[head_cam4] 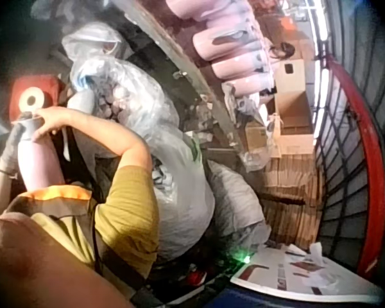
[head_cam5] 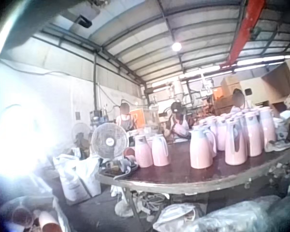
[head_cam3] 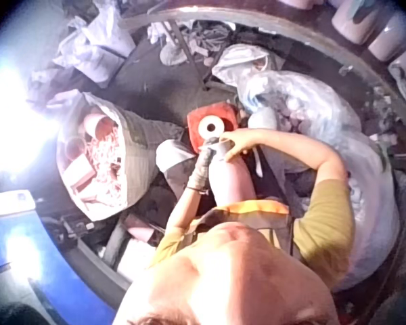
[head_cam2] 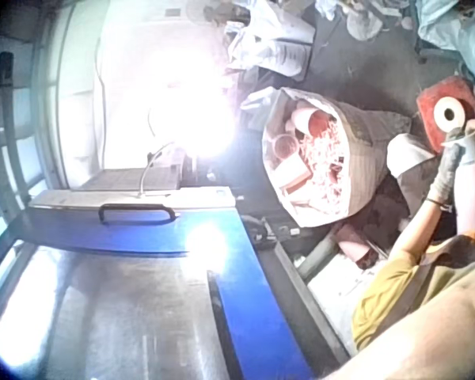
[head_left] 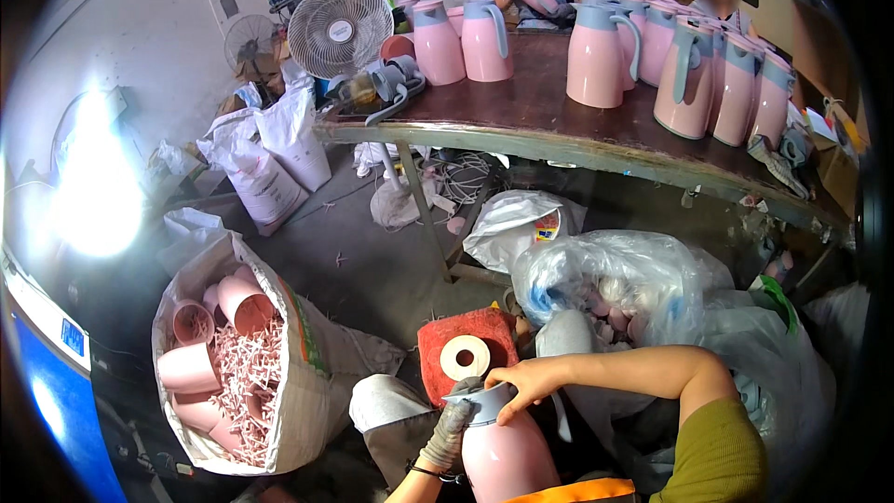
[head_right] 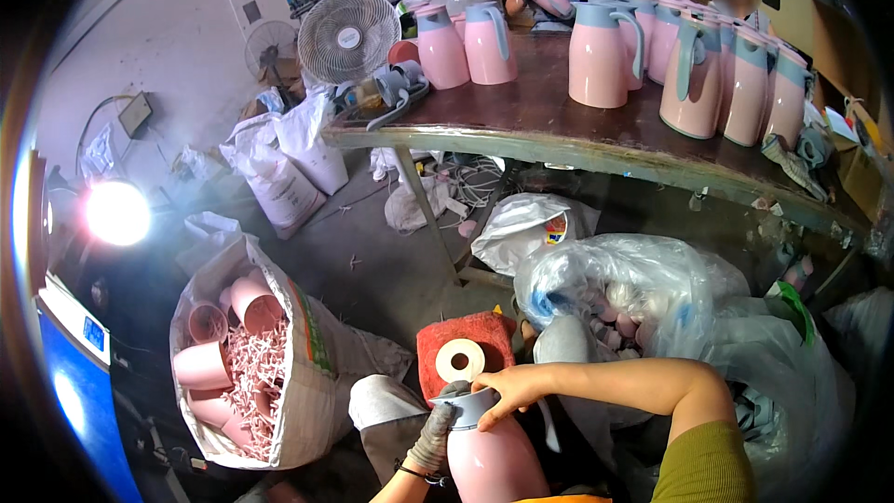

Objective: The person assembles pink water pitchers by inserting inner liners and attaching light blue lids and handles.

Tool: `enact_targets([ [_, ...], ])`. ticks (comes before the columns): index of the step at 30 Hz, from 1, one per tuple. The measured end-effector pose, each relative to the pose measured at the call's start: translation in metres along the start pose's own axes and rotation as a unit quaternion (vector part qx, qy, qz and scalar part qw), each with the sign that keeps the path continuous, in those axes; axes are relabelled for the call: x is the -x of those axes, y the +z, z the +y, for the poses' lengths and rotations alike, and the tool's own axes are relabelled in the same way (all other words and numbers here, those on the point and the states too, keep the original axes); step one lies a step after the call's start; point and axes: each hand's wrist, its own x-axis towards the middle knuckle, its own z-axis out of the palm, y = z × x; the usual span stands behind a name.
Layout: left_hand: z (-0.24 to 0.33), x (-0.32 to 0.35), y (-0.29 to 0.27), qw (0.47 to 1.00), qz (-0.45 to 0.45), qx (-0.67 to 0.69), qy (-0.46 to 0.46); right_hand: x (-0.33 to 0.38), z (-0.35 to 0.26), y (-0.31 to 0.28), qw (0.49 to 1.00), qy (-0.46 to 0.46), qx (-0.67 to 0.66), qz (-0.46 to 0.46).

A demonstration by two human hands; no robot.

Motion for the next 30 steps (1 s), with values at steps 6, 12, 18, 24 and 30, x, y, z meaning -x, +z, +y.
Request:
enact_targets([
  [6,-0.006,0.0,-0.004,0.999,-0.001,-0.032,-0.008,0.003,0.006,0.001,1.0,-0.014,-0.009,0.016],
  [12,-0.01,-0.004,0.001,0.999,0.006,-0.029,-0.026,0.006,0.012,0.007,1.0,0.0,-0.016,0.013],
  [18,-0.009,-0.002,-0.001,1.0,0.006,-0.009,-0.016,0.006,0.011,0.004,1.0,-0.021,-0.021,0.008],
  [24,0.007,-0.002,0.0,0.996,-0.017,-0.075,-0.038,0.002,0.012,0.002,0.999,-0.026,-0.022,-0.003],
  [30,0.027,-0.003,0.008,0.975,-0.093,-0.197,-0.038,0.009,0.015,0.004,1.0,-0.019,-0.024,-0.005],
])
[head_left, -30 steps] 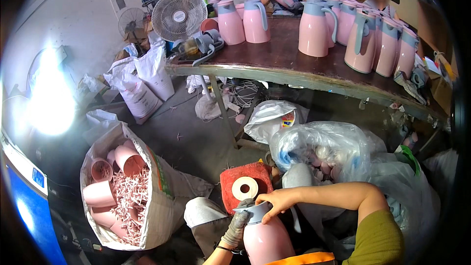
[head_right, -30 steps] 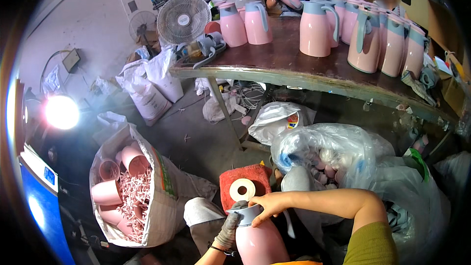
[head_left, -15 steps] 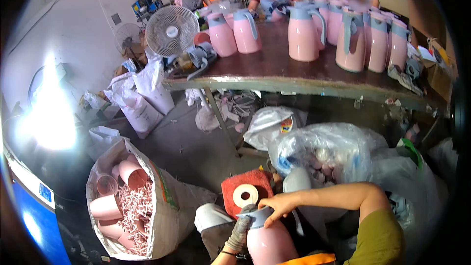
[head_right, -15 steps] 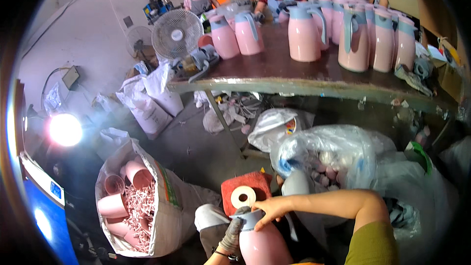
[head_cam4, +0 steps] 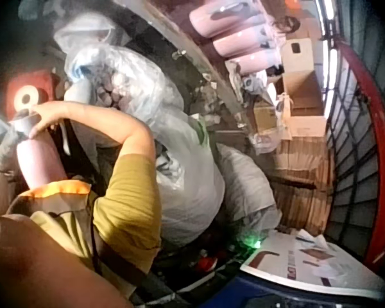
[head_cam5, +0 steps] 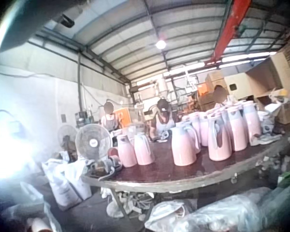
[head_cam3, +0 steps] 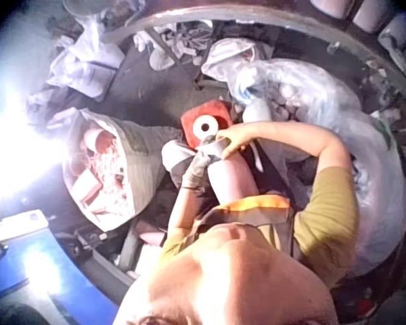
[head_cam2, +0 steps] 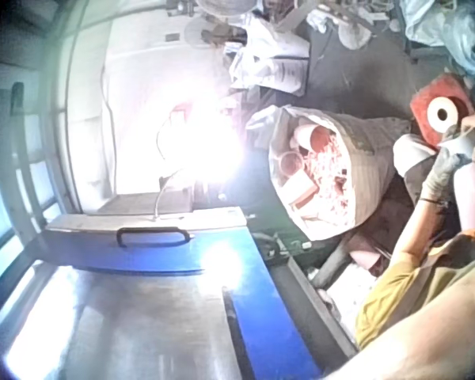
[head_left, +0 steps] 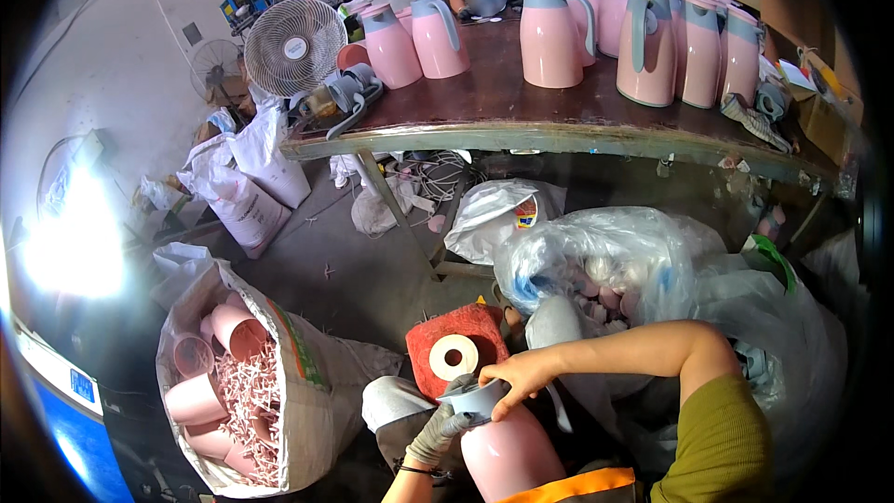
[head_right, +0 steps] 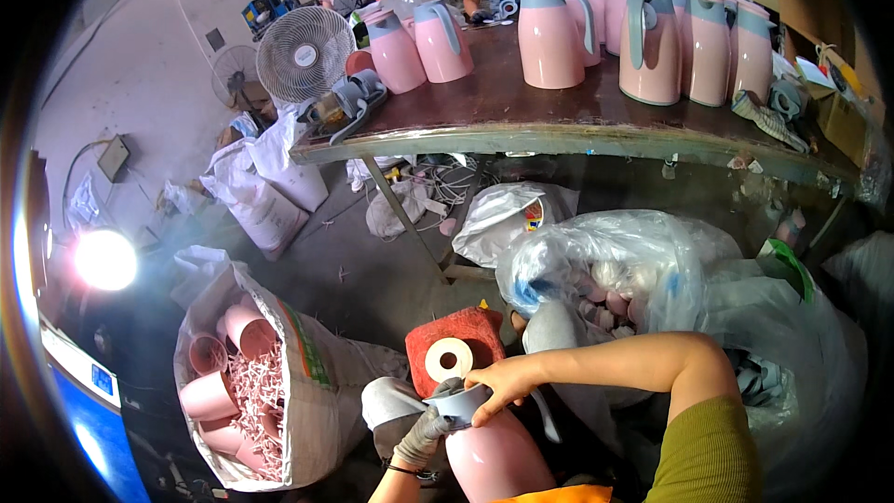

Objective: The person assembles pink water pitchers by inserting inner liners and attaching light blue lids and handles.

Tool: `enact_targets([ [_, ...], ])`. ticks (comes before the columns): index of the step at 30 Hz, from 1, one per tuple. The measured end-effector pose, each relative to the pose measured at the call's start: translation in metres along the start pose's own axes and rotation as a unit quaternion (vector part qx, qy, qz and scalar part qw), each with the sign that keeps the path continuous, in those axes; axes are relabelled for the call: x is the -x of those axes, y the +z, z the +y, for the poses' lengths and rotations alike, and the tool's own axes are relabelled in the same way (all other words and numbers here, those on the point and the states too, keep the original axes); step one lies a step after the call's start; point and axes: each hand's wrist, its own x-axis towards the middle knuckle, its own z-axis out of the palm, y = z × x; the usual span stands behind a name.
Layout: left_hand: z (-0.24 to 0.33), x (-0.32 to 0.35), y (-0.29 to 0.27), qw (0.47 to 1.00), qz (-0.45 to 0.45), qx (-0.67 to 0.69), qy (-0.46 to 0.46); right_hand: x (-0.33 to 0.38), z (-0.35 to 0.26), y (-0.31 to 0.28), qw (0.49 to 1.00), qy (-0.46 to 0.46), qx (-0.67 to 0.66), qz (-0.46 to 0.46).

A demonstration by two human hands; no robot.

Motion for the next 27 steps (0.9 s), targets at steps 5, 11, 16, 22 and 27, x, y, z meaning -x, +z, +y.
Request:
enact_targets([
  [5,0.008,-0.004,-0.003,0.996,-0.023,-0.087,-0.006,0.003,-0.005,-0.001,1.0,-0.01,-0.008,-0.001],
  [11,-0.004,-0.003,-0.012,0.999,-0.028,-0.042,-0.006,-0.003,-0.001,0.001,1.0,-0.004,-0.024,-0.004],
  [16,0.006,0.0,-0.004,0.999,-0.013,-0.046,-0.025,-0.006,0.001,0.0,1.0,0.007,0.001,-0.005],
  [22,0.0,0.0,-0.006,0.999,-0.015,-0.008,-0.028,-0.009,0.003,0.0,1.0,0.01,0.005,-0.008],
  [27,-0.005,0.0,-0.015,0.998,-0.029,-0.038,-0.047,-0.004,-0.003,0.0,1.0,0.022,-0.017,-0.009],
])
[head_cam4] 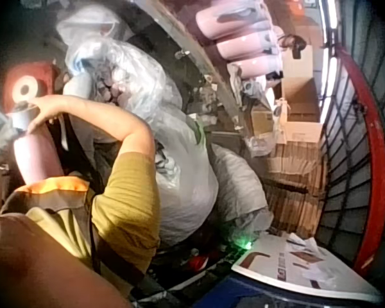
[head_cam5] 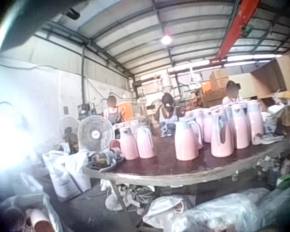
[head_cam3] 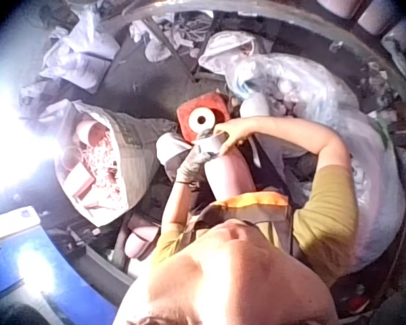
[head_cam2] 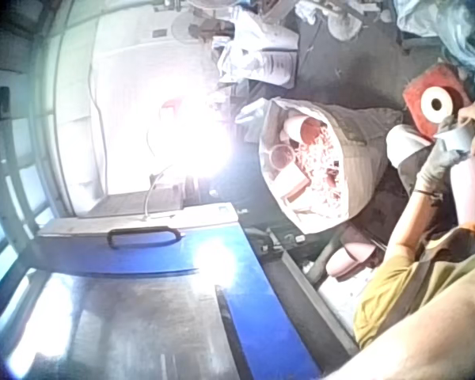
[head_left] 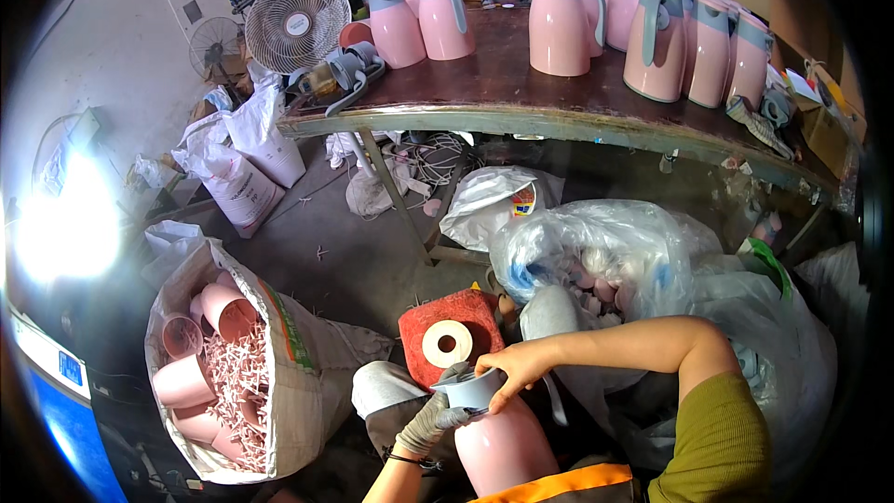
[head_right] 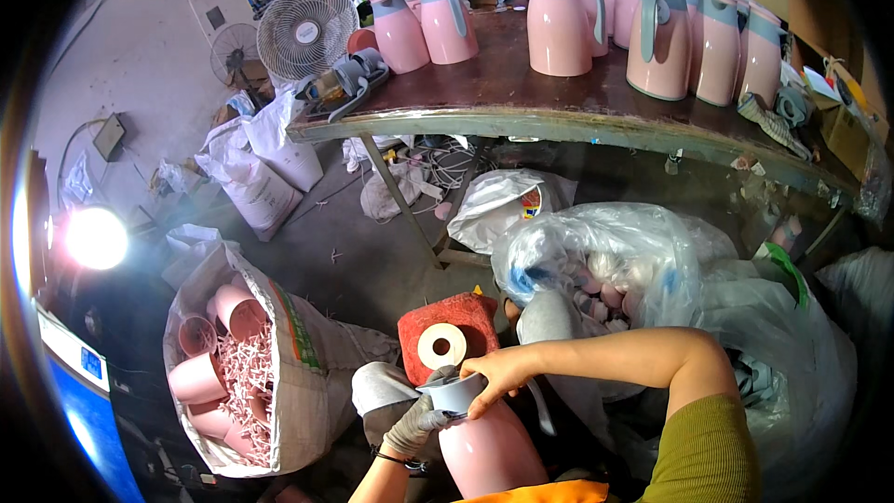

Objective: The person assembles pink water pitchers by inserting inner liners and attaching light blue lids and handles.

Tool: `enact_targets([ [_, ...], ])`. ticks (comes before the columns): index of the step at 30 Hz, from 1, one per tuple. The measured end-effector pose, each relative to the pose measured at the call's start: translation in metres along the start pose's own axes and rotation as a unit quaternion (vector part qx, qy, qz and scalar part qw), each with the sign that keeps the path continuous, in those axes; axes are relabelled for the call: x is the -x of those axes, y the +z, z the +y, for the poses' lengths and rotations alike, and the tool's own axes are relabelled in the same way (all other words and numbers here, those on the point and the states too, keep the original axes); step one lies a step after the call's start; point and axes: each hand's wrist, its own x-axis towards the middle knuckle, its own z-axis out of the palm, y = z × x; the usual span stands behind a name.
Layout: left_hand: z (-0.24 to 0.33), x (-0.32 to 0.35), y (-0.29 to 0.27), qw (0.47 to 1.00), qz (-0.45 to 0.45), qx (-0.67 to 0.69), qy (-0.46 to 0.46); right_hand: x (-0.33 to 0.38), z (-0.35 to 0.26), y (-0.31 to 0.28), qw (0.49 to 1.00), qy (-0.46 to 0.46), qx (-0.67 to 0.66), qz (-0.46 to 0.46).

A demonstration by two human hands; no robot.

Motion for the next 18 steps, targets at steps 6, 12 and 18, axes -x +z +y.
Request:
enact_targets([
  [6,0.013,-0.003,0.011,0.999,0.005,-0.022,0.022,0.004,0.001,0.001,1.0,0.004,-0.018,0.001],
  [12,0.017,-0.006,0.008,0.998,-0.011,-0.044,0.032,-0.008,-0.002,-0.005,0.999,0.0,-0.019,-0.034],
  [18,0.016,-0.002,0.006,1.0,-0.004,-0.016,0.015,-0.01,-0.003,-0.005,0.998,-0.022,-0.051,-0.041],
])
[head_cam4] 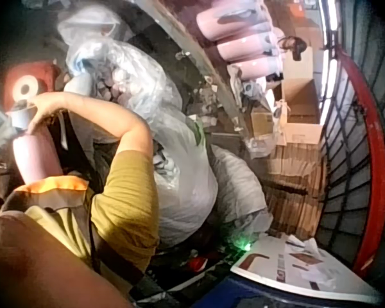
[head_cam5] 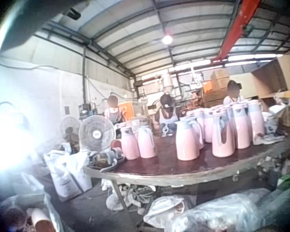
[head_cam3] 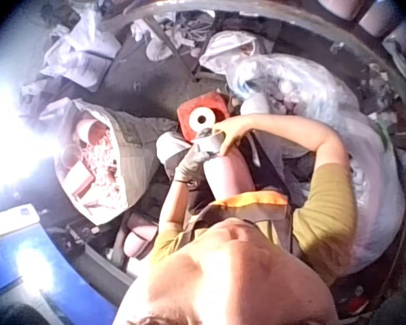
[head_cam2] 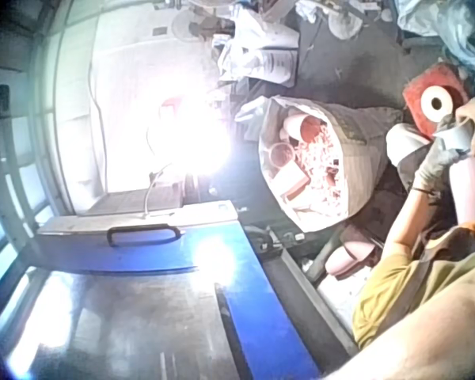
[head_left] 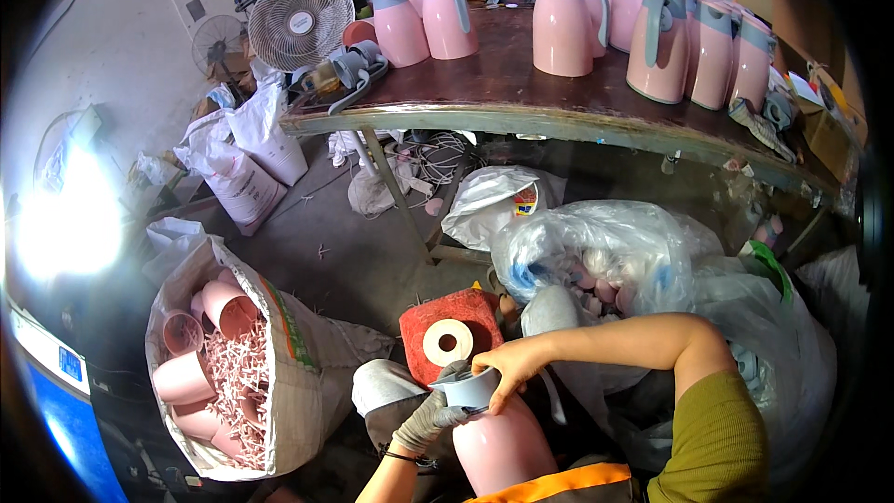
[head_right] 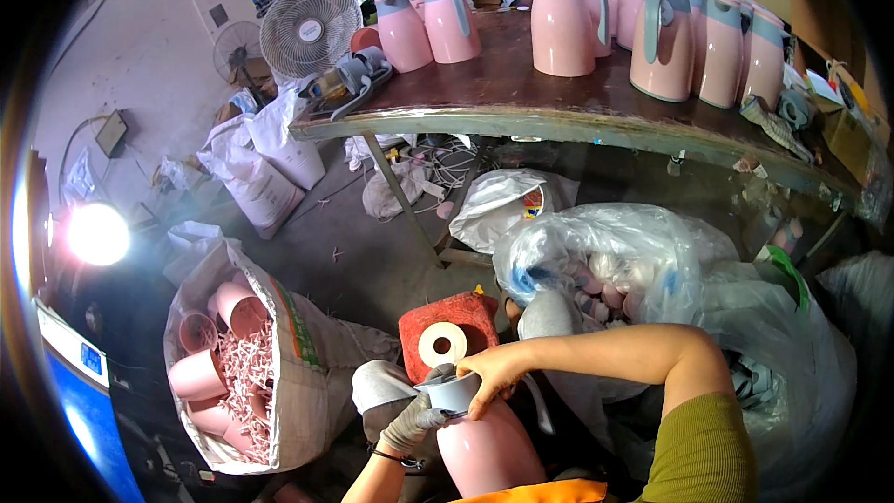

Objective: The person assembles pink water pitchers by inserting inner liners and attaching light blue lids and handles.

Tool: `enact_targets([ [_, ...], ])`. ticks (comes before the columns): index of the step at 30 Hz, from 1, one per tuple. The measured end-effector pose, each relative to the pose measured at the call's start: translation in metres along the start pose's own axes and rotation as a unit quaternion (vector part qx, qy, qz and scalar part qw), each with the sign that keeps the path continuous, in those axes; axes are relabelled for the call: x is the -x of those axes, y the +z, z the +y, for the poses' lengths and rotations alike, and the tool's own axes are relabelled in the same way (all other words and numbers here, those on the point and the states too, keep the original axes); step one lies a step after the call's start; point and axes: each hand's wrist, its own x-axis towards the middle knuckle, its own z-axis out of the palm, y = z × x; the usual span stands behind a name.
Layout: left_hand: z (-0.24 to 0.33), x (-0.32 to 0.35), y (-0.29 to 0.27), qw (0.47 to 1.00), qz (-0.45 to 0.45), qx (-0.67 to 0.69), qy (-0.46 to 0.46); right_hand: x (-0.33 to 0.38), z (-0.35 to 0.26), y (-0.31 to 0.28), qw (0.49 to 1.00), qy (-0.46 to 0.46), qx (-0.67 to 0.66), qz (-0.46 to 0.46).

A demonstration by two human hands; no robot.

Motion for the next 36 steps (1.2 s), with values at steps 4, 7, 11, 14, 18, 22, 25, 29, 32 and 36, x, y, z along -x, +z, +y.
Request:
enact_targets([
  [4,-0.003,-0.002,-0.002,1.0,0.008,-0.012,-0.001,0.007,0.0,0.003,0.999,-0.017,0.002,0.041],
  [7,0.0,0.0,0.0,1.0,0.015,0.006,-0.002,0.01,-0.006,0.001,0.999,0.008,0.036,0.032],
  [11,-0.004,-0.005,-0.003,1.0,-0.007,0.002,0.009,-0.005,0.023,0.004,0.995,-0.041,0.059,0.068],
  [14,-0.001,-0.003,-0.001,1.0,-0.007,0.021,0.008,-0.004,0.021,0.004,0.995,-0.039,0.062,0.072],
  [18,-0.005,0.001,-0.004,0.999,0.009,0.036,-0.002,0.001,0.006,0.002,0.996,-0.013,0.066,0.053],
  [22,-0.003,-0.006,-0.002,0.999,0.004,-0.031,0.04,0.009,-0.004,0.003,0.999,0.004,0.031,0.037],
  [25,0.007,-0.006,0.002,0.998,-0.003,-0.055,0.03,0.009,-0.002,0.002,0.999,0.009,0.01,0.03],
  [29,0.014,-0.004,0.009,0.999,0.006,-0.025,0.027,0.013,-0.003,0.003,0.999,0.014,0.011,0.038],
  [32,0.001,-0.007,-0.001,0.997,-0.023,-0.067,0.031,0.011,-0.001,0.004,0.999,0.024,-0.003,0.032],
  [36,0.001,-0.009,-0.002,0.998,-0.032,-0.048,0.011,0.016,-0.007,0.004,0.998,0.043,0.008,0.036],
])
